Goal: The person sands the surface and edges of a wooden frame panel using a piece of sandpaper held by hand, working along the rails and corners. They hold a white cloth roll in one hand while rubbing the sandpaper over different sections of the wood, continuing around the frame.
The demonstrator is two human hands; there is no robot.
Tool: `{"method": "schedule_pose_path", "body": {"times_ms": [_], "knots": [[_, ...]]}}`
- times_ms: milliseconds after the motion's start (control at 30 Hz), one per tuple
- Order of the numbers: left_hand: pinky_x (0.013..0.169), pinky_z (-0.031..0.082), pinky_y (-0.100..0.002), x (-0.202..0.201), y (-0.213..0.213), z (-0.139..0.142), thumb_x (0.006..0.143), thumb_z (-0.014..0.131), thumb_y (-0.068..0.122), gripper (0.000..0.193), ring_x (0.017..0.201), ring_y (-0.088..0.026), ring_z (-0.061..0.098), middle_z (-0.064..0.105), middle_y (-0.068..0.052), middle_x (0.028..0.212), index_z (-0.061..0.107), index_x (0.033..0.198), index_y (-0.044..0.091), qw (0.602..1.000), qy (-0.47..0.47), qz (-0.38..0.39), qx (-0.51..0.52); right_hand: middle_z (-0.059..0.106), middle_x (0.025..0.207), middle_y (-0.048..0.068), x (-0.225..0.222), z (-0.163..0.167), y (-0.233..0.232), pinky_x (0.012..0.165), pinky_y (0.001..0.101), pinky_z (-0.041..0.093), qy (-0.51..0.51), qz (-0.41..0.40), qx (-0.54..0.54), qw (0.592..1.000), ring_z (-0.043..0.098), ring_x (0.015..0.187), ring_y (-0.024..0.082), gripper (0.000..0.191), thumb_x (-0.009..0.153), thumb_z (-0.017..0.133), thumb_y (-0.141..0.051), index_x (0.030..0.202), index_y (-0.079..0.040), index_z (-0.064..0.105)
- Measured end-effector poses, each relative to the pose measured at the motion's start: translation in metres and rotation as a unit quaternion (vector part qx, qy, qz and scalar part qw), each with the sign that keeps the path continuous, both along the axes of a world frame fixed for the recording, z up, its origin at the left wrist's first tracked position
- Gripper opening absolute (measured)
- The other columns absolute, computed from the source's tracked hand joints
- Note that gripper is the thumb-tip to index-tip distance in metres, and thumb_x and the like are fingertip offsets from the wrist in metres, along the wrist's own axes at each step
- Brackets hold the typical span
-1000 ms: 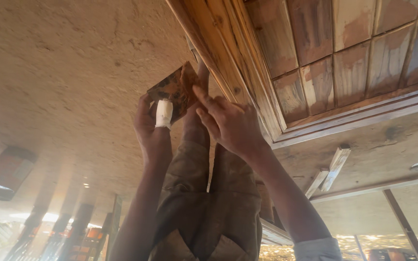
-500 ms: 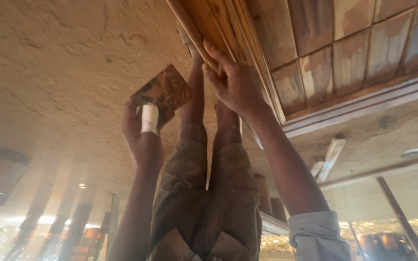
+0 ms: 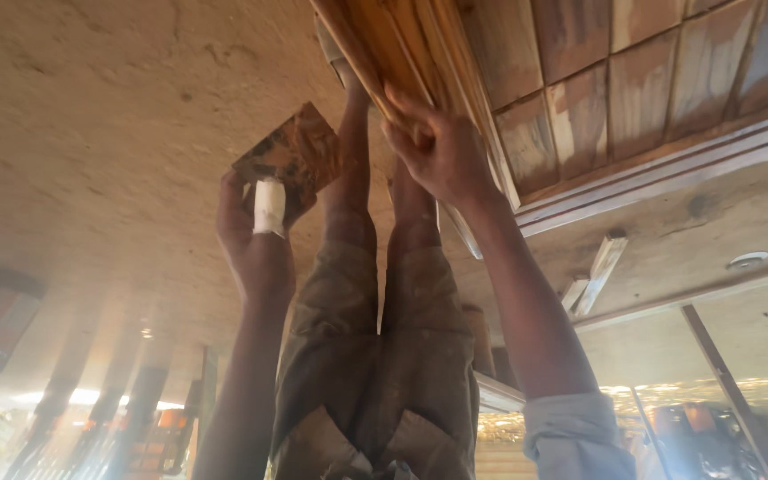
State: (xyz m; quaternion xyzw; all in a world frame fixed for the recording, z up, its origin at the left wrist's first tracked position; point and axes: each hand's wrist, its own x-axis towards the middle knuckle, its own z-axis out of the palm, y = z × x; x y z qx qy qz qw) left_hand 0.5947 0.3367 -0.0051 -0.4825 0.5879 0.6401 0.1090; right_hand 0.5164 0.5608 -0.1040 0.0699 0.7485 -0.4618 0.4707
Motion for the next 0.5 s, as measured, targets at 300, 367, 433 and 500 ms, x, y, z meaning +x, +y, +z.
{"method": "schedule_pose_path", "body": {"times_ms": [300,367,433,500], "knots": [[0.107,0.057,-0.036,0.004,0.019,-0.013,0.100,0.044,-0.009,0.048,0.126,-0.025,0.063,0.061,-0.018,0.135,0.046,0.148,-0.005,0.997,0.019,-0.052,-0.045,0.071,0.087,-0.003,0.008,0.041,0.020,0.053,0.0233,0.053,0.121,-0.065,-0.064,0.988,0.061,0.057,0.003,0.034,0.104,0.069,-0.033,0.134,-0.016,0.064],[0.107,0.056,-0.036,0.006,0.020,-0.012,0.102,0.045,-0.008,0.046,0.126,-0.025,0.062,0.061,-0.018,0.135,0.047,0.148,-0.005,0.997,0.016,-0.057,-0.050,0.068,0.074,-0.001,0.009,0.052,0.011,0.051,0.0257,0.053,0.148,-0.015,-0.052,0.988,0.059,0.052,0.007,0.043,0.102,0.071,-0.035,0.140,-0.016,0.064],[0.105,0.056,-0.034,0.008,0.022,-0.011,0.100,0.045,-0.006,0.048,0.124,-0.024,0.063,0.062,-0.016,0.135,0.045,0.148,-0.002,0.994,-0.025,-0.071,-0.077,0.067,0.069,0.001,0.014,0.057,0.000,0.049,0.0273,0.053,0.189,0.052,-0.041,0.980,0.058,0.049,0.010,0.051,0.101,0.072,-0.037,0.145,-0.014,0.062],[0.104,0.057,-0.035,0.008,0.024,-0.011,0.100,0.045,-0.006,0.047,0.124,-0.023,0.062,0.061,-0.015,0.134,0.046,0.147,-0.002,0.997,-0.025,-0.048,-0.061,0.068,0.072,0.003,0.020,0.055,-0.007,0.048,0.0280,0.053,0.252,0.133,-0.037,0.958,0.058,0.047,0.012,0.059,0.100,0.072,-0.038,0.148,-0.008,0.059]]}}
